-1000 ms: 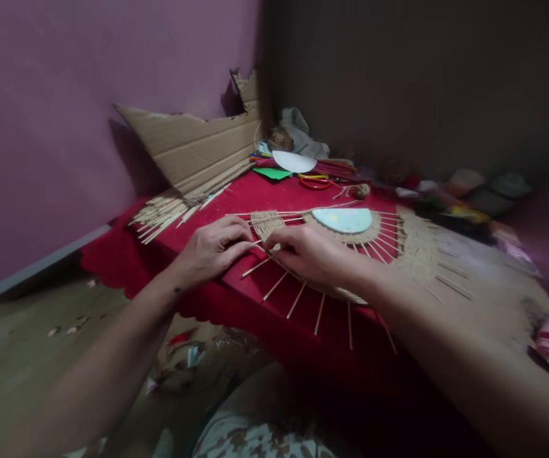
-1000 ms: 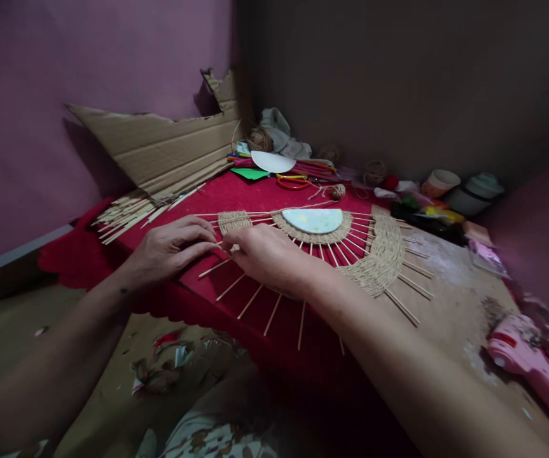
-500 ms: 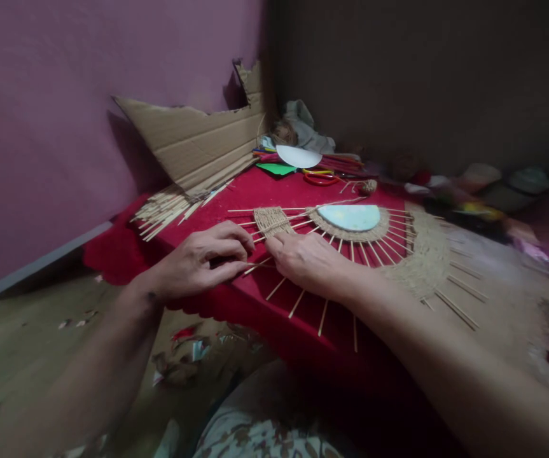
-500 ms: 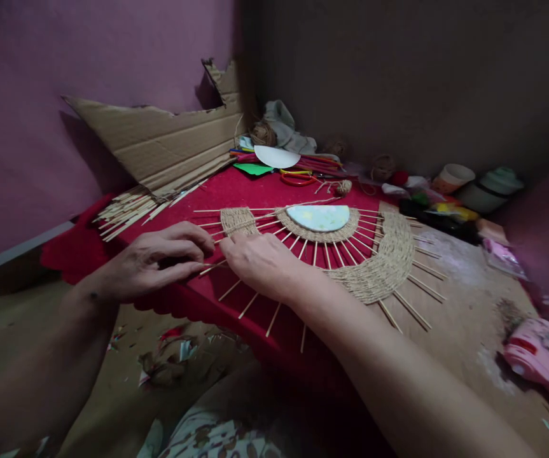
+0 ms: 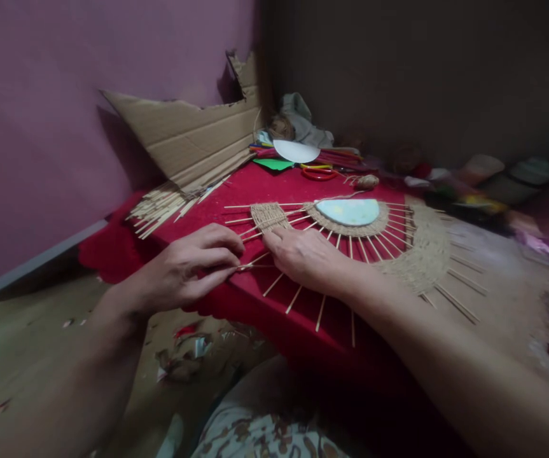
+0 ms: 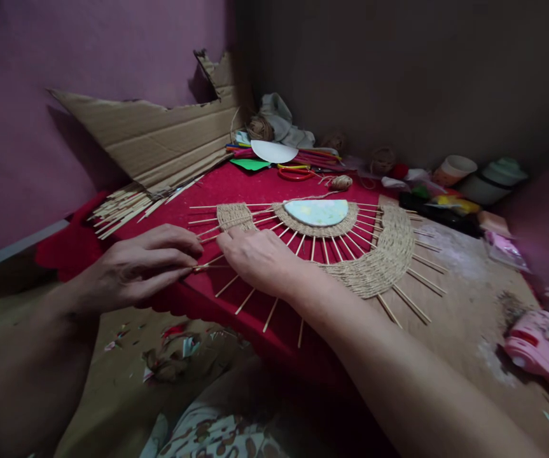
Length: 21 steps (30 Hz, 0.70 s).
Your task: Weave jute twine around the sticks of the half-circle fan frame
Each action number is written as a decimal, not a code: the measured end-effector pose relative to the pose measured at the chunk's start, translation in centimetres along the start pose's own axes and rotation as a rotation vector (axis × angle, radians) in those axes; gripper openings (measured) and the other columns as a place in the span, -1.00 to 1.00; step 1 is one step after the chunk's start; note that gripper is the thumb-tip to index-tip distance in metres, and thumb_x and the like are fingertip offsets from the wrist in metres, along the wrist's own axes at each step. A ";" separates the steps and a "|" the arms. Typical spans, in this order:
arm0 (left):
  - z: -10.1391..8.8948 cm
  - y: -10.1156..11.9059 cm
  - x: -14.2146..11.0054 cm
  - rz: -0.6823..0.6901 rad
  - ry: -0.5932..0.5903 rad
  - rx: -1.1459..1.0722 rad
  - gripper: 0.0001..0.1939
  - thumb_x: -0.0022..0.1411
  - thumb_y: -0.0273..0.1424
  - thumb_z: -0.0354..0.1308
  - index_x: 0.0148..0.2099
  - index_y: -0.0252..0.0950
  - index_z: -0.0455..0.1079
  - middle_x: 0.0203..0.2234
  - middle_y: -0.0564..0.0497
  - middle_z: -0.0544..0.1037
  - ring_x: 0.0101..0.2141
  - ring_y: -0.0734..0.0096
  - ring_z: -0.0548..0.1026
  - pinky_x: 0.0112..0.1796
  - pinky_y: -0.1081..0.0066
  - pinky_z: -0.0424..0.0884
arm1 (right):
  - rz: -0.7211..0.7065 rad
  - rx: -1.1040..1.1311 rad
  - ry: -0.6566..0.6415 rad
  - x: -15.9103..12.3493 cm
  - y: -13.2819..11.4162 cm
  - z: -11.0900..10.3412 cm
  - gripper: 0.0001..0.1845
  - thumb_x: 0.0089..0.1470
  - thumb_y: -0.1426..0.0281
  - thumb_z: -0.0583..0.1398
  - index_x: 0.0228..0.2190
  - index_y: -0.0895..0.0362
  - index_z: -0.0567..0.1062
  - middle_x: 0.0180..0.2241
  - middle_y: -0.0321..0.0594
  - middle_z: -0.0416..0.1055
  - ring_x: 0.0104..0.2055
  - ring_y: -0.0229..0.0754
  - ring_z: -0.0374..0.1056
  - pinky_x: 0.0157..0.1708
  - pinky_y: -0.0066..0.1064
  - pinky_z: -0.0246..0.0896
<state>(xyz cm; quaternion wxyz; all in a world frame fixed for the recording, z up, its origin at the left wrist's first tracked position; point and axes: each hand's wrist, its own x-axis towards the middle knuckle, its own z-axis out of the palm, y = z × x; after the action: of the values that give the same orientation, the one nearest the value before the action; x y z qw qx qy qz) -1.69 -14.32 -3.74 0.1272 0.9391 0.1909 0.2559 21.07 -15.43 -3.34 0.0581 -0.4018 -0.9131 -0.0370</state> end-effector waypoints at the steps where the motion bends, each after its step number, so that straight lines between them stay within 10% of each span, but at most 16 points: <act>1: -0.1 0.1 0.1 0.006 -0.008 0.007 -0.85 0.20 -0.56 0.09 -0.22 -0.30 0.45 -0.19 -0.09 0.45 -0.12 0.31 0.41 -0.11 0.34 0.37 | 0.003 0.001 0.005 0.0 0.0 0.0 -0.75 0.20 0.50 -0.08 -0.20 0.21 0.36 -0.25 -0.10 0.39 -0.40 -0.20 0.24 -0.57 -0.35 -0.23; 21: 0.1 -2.8 3.8 0.009 0.029 0.262 -0.81 0.28 -0.39 0.03 -0.26 -0.34 0.45 -0.25 -0.12 0.45 -0.21 0.33 0.38 -0.18 0.34 0.33 | 0.085 0.193 0.101 -0.4 0.3 0.2 -0.80 0.18 0.44 -0.03 -0.21 0.18 0.35 -0.26 -0.13 0.44 -0.33 -0.21 0.30 -0.42 -0.39 0.02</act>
<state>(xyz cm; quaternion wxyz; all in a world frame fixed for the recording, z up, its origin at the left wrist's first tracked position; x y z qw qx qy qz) 0.51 -10.20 -3.15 -0.0005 0.9447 0.2202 0.2429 21.56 -15.52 -3.55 0.1441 -0.4304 -0.8904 0.0332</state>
